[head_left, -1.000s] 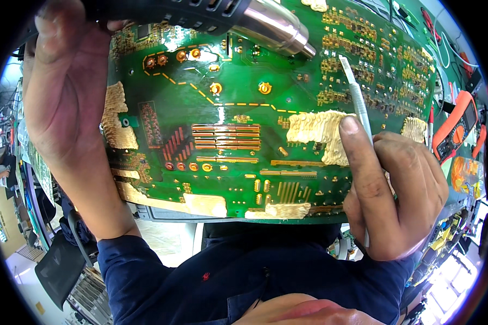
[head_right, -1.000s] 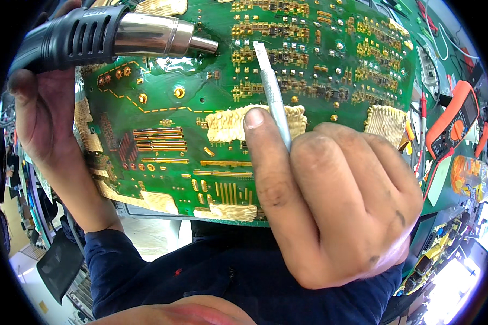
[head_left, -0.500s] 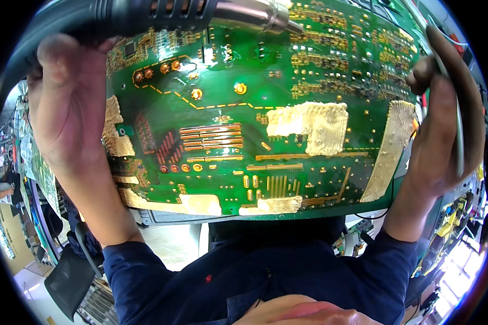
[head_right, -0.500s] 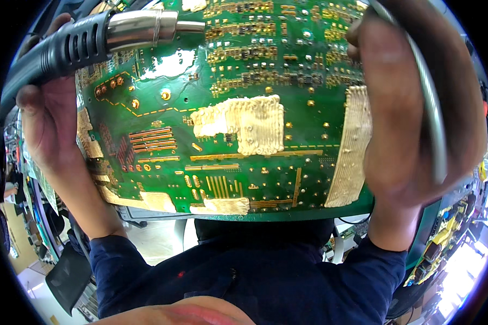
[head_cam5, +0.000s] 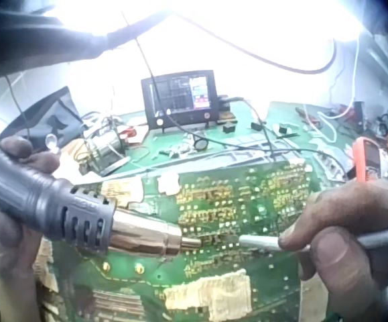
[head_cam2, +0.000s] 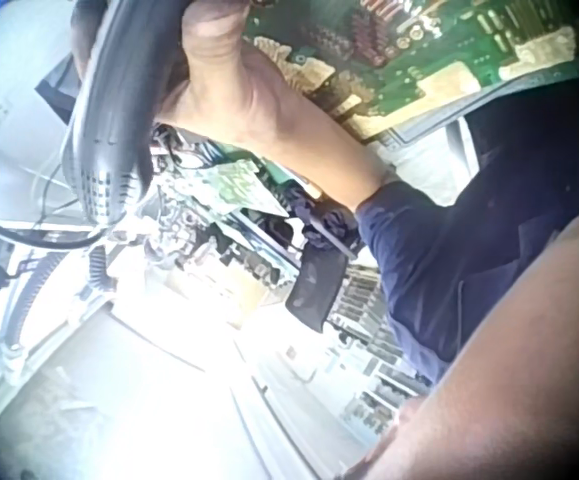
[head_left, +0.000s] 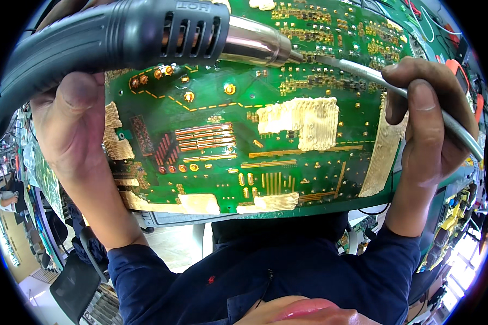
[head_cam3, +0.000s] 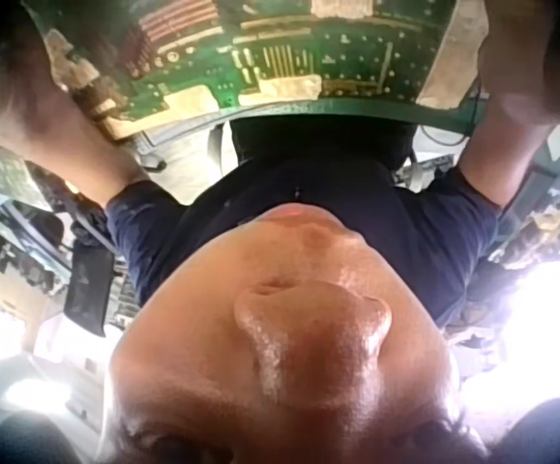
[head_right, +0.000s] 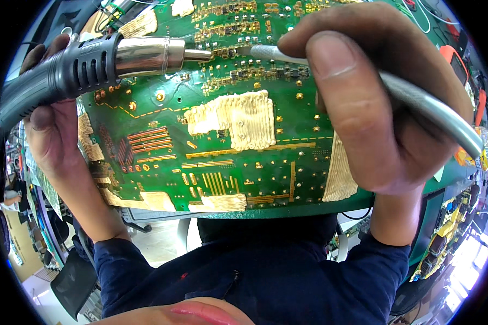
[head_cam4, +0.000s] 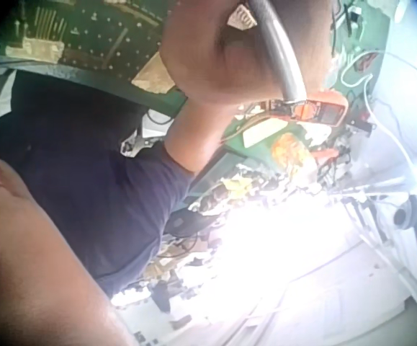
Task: The person uses a heat gun and a metal tool to work on components on a green circuit board. They move the heat gun over the board while using the tool to nudge small parts, handling the board one section at a time.
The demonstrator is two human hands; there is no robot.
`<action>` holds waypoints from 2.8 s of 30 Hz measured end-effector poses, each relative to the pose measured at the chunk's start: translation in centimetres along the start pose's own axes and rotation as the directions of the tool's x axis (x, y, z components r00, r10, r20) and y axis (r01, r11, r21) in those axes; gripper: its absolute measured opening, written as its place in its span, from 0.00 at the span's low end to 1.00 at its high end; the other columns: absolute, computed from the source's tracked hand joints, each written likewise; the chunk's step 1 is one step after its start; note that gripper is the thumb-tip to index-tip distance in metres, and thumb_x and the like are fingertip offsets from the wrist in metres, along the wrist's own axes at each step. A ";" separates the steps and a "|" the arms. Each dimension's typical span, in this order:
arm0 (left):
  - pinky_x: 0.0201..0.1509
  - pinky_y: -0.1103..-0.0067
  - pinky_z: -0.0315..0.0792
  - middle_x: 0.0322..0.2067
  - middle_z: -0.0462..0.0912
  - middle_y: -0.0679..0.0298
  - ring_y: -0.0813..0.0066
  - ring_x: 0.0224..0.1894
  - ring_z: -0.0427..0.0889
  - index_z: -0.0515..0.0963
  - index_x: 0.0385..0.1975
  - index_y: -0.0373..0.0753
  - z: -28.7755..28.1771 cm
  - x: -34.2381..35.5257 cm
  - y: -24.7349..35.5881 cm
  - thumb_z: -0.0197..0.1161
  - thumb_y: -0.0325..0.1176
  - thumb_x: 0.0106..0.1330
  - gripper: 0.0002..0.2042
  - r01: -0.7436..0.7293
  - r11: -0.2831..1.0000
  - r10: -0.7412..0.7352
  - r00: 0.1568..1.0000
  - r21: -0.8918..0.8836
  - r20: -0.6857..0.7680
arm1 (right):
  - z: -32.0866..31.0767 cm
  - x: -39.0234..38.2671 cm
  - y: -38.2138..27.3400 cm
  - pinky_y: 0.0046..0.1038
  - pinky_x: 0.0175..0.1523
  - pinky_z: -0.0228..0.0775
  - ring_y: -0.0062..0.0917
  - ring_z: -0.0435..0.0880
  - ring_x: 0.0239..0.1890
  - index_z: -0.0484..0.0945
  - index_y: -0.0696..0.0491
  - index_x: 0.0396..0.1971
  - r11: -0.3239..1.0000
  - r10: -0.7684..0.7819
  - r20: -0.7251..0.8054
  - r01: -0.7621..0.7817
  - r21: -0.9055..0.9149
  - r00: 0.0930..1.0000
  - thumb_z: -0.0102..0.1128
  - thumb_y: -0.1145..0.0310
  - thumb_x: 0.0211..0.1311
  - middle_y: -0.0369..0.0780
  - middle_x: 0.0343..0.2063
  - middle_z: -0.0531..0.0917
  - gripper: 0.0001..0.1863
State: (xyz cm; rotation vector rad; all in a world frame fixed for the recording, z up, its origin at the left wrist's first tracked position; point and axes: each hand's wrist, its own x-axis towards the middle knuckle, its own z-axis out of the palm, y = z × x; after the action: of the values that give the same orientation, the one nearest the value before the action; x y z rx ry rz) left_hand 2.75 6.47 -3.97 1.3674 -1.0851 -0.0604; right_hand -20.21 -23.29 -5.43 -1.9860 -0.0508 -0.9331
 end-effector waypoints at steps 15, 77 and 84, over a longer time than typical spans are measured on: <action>0.76 0.59 0.56 0.67 0.62 0.37 0.52 0.68 0.69 0.60 0.69 0.31 -0.5 -0.1 -0.2 0.76 0.48 0.56 0.45 0.012 1.000 -0.010 0.993 0.014 -0.114 | -0.5 1.4 -1.0 0.26 0.28 0.69 0.27 0.79 0.24 0.81 0.68 0.42 0.909 -0.264 0.302 0.341 -0.239 0.916 0.57 0.69 0.69 0.49 0.30 0.85 0.15; 0.78 0.57 0.51 0.67 0.62 0.37 0.49 0.71 0.64 0.67 0.65 0.32 -1.7 0.3 -0.3 0.73 0.44 0.61 0.36 0.027 0.971 -0.051 0.994 -0.239 -0.095 | 2.8 0.8 -0.8 0.27 0.25 0.61 0.26 0.73 0.22 0.82 0.65 0.42 0.807 -0.449 0.424 0.561 -0.185 0.786 0.64 0.67 0.63 0.42 0.24 0.78 0.16; 0.78 0.57 0.51 0.67 0.61 0.36 0.48 0.71 0.63 0.66 0.65 0.32 -2.0 0.3 -0.3 0.69 0.41 0.65 0.32 0.016 0.973 -0.032 0.997 -0.230 -0.066 | 2.8 1.2 -0.8 0.28 0.27 0.63 0.27 0.73 0.23 0.82 0.66 0.43 0.809 -0.430 0.472 0.560 -0.177 0.770 0.64 0.70 0.62 0.40 0.23 0.75 0.15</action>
State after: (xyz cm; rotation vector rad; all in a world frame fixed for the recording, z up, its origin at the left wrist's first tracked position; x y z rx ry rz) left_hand 4.33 7.70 -3.70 1.1655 -0.9718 -0.1506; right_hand -17.99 -21.05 -4.92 -2.5040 -0.7595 -0.8617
